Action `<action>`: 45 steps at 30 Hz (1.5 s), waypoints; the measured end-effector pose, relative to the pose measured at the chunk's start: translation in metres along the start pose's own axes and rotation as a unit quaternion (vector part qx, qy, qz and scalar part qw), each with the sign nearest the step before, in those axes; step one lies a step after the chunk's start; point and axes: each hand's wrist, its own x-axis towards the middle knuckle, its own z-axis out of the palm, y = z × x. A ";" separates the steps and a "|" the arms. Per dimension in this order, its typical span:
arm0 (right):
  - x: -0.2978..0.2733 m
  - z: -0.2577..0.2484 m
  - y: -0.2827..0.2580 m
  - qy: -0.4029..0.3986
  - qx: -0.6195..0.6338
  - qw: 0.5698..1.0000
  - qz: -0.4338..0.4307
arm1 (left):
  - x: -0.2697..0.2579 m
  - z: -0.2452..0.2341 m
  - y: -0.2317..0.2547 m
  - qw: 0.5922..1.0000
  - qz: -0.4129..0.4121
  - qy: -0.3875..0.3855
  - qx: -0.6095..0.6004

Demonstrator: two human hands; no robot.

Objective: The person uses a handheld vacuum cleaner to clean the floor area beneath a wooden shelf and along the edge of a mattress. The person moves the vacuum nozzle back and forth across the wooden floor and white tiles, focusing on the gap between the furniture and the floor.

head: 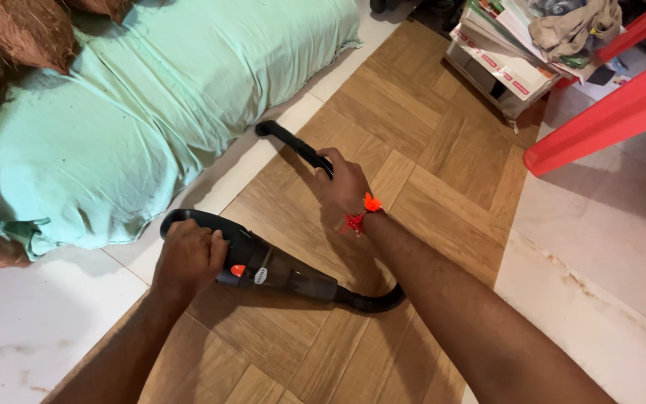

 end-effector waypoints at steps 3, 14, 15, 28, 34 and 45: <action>-0.006 -0.007 -0.001 0.057 -0.001 0.997 -0.058 | -0.001 0.001 0.000 1.000 -0.013 0.007 -0.005; 0.015 -0.007 -0.006 0.093 -0.038 0.991 -0.089 | 0.023 0.020 -0.019 0.998 0.040 -0.003 0.053; 0.018 -0.009 -0.005 0.089 -0.040 0.992 -0.081 | 0.028 0.022 -0.021 0.997 0.057 0.015 0.056; 0.049 0.001 -0.006 0.071 -0.059 0.996 -0.020 | 0.062 0.030 -0.029 0.997 0.060 -0.009 0.054; 0.054 0.019 -0.018 0.061 -0.050 0.997 0.016 | 0.067 0.030 -0.028 0.998 0.044 0.005 0.034; 0.066 0.030 0.023 0.011 -0.007 0.999 -0.037 | 0.063 0.029 -0.030 0.998 0.046 -0.011 0.038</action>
